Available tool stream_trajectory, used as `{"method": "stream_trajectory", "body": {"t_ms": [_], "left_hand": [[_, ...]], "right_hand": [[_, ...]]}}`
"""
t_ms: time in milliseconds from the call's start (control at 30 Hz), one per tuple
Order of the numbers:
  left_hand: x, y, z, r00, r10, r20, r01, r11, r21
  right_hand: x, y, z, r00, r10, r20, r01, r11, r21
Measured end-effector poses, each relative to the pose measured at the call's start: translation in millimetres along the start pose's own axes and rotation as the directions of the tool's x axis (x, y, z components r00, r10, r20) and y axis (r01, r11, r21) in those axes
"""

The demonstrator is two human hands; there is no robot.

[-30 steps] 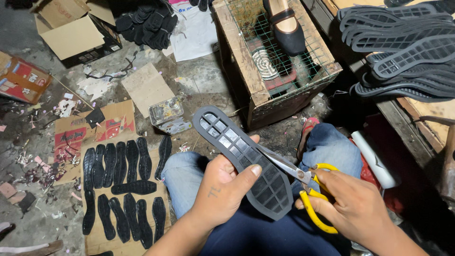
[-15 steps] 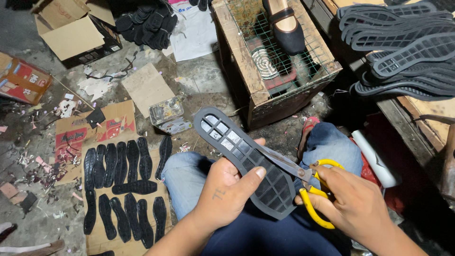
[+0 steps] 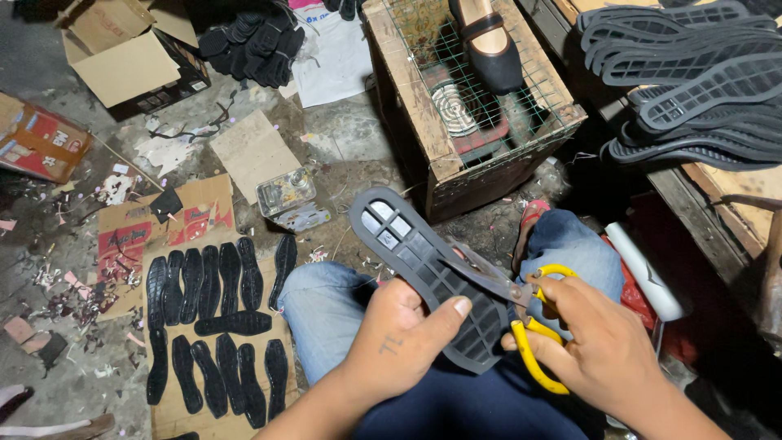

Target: The person trims the edges of a gray rubber shoe sole using yellow-handled shears. They hold the sole in the left hand and cut along the perimeter, then place the trimmed piece aside and pick up another sole to continue trimming.

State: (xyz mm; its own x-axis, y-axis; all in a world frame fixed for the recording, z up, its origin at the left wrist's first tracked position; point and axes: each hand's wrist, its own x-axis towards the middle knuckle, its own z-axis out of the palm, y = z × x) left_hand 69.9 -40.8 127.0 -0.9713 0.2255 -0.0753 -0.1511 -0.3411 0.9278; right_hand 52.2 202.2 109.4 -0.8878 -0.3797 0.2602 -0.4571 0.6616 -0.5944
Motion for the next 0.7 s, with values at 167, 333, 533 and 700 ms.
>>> {"method": "stream_trajectory", "body": {"t_ms": [167, 333, 533, 700], "left_hand": [[-0.8, 3.1, 5.9, 1.0, -0.02, 0.008, 0.02, 1.0, 0.012], [-0.8, 8.1, 6.8, 1.0, -0.016, 0.008, 0.016, 1.0, -0.016], [1.0, 8.3, 1.9, 0.989, 0.148, 0.03, -0.15, 0.939, 0.309], [9.2, 3.0, -6.5, 0.983, -0.065, -0.174, 0.068, 0.998, 0.012]], "right_hand": [[3.2, -3.8, -1.5, 0.998, -0.052, -0.046, 0.052, 0.999, 0.016], [4.0, -5.4, -3.6, 0.998, -0.042, -0.052, 0.043, 0.999, 0.031], [-3.3, 4.3, 0.9, 1.0, 0.017, -0.01, -0.015, 0.992, 0.123], [-8.9, 11.8, 5.9, 0.989, 0.149, 0.013, -0.148, 0.959, 0.243]]}}
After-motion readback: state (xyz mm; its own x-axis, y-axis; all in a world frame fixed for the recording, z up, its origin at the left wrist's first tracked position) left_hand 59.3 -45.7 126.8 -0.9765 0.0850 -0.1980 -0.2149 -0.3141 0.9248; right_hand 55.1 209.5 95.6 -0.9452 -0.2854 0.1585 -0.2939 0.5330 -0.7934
